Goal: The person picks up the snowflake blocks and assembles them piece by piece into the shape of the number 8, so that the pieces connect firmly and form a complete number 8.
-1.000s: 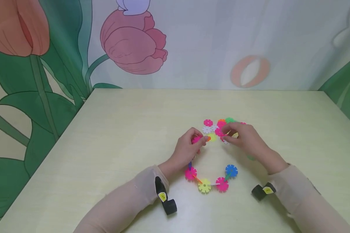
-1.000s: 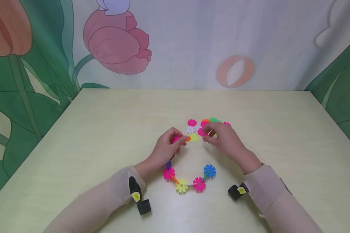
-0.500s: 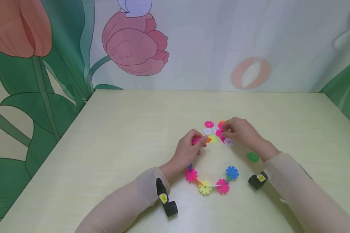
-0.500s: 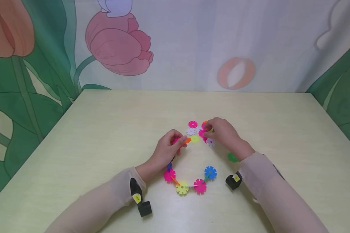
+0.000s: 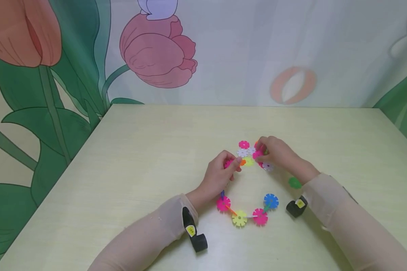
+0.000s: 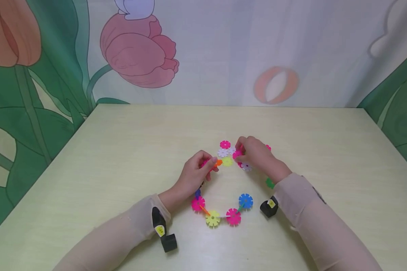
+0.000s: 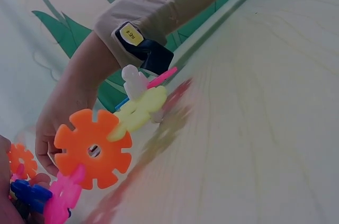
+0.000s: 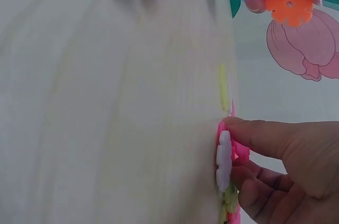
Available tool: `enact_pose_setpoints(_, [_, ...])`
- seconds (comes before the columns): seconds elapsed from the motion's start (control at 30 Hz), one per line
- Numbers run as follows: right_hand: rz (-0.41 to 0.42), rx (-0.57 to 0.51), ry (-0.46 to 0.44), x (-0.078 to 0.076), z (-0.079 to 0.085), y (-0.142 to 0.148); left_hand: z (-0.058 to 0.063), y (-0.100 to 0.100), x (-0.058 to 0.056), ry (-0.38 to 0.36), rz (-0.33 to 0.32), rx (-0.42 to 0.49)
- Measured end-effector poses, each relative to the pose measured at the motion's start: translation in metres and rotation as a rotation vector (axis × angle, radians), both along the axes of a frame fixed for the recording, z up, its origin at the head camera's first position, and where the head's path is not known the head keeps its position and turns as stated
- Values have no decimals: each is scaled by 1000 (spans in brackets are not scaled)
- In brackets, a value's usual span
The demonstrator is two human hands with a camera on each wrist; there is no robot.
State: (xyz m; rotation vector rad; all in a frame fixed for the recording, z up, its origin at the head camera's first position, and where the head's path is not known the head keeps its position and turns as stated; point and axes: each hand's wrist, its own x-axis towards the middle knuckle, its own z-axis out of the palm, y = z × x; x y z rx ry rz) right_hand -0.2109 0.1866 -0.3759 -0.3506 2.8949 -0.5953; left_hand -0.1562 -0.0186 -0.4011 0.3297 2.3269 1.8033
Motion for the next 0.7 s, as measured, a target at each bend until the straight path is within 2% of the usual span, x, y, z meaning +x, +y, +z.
enact_pose_setpoints(0.43, [-43,-183,15,14,8,11,0,1,0,-22,8,-24])
enact_pose_setpoints(0.7, [-41,-314,-55,27,14,10,1,1,0,-24,14,-31])
